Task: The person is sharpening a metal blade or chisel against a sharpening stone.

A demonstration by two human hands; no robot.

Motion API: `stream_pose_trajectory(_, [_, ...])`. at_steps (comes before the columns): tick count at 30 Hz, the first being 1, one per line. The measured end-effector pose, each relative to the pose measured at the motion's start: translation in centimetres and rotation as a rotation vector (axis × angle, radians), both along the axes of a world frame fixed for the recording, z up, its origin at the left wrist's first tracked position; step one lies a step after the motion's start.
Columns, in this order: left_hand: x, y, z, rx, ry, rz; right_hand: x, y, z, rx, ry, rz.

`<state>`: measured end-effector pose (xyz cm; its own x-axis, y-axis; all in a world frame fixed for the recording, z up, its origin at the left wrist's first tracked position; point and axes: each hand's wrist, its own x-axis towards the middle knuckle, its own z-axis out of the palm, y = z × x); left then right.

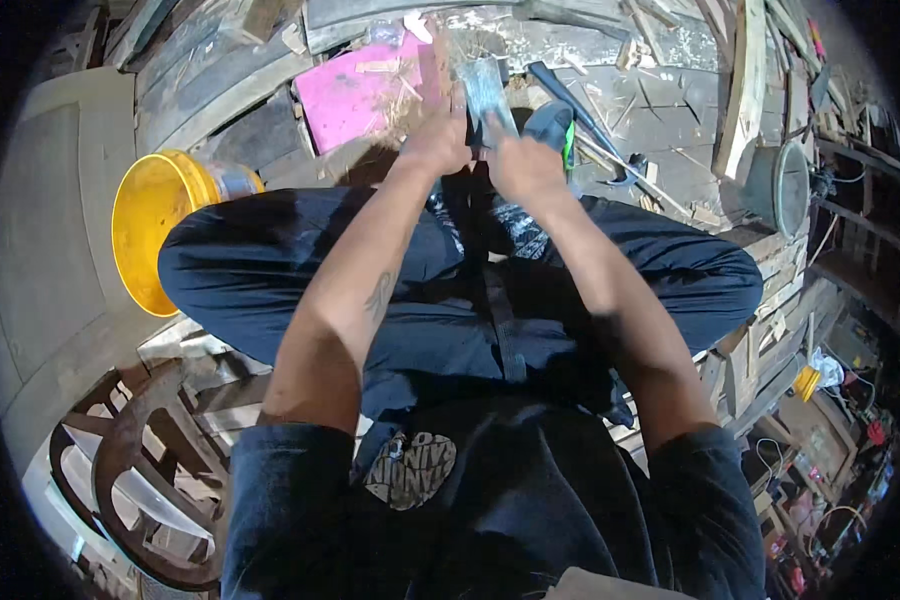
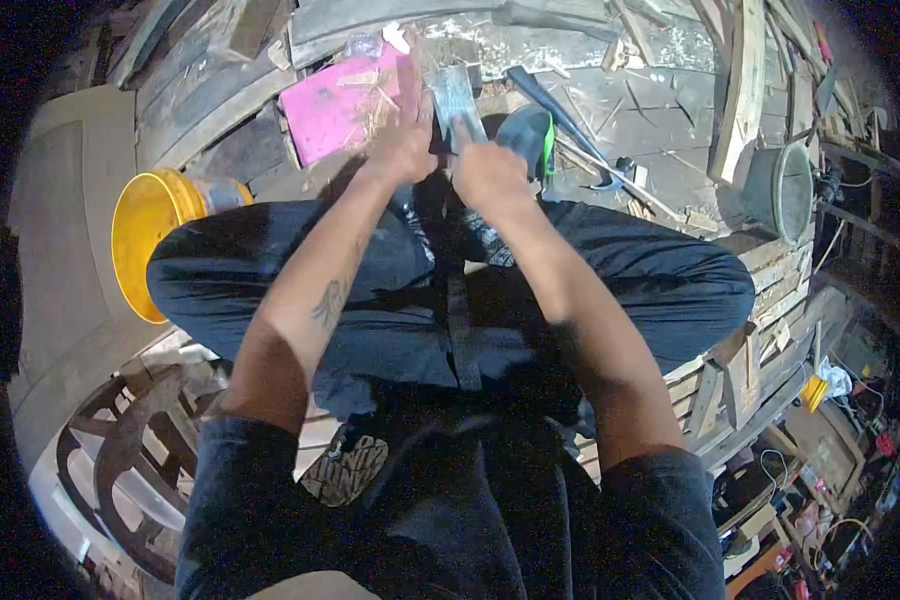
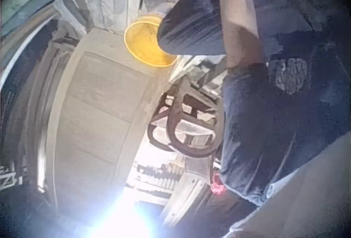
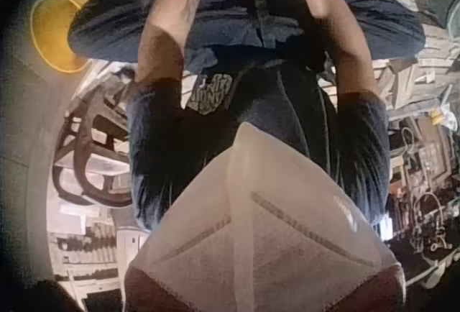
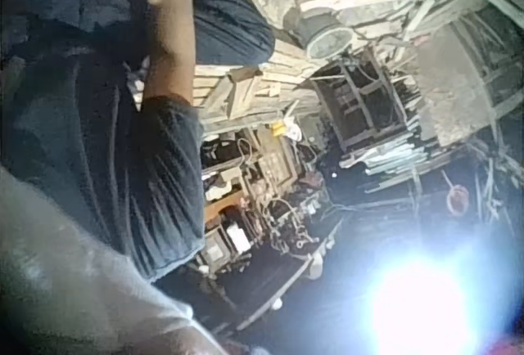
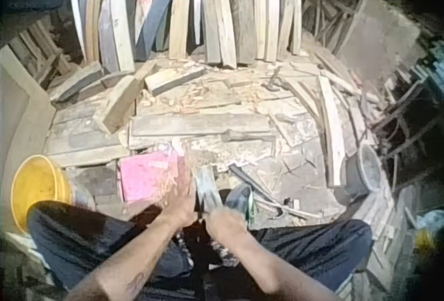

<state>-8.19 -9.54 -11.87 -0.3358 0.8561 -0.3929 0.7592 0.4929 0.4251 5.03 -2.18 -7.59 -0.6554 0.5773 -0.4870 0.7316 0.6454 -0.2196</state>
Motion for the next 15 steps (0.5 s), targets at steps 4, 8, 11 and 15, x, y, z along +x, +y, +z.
stream_pose_trajectory(4, [-0.3, 0.3, 0.8, 0.006, 0.106, -0.081, 0.0, 0.0, -0.2, 0.049, 0.136, 0.014])
stream_pose_trajectory(8, [-0.4, -0.1, 0.3, 0.056, 0.152, -0.036, 0.3, -0.6, 0.7, -0.089, -0.18, 0.026])
stream_pose_trajectory(11, [-1.0, -0.2, -0.7, 0.061, 0.15, -0.045, -0.3, -0.5, 1.2, -0.012, 0.0, 0.038])
stream_pose_trajectory(15, [-2.1, -0.2, -2.1, 0.158, 0.036, -0.041, -1.2, -0.2, 1.3, 0.034, 0.12, -0.008])
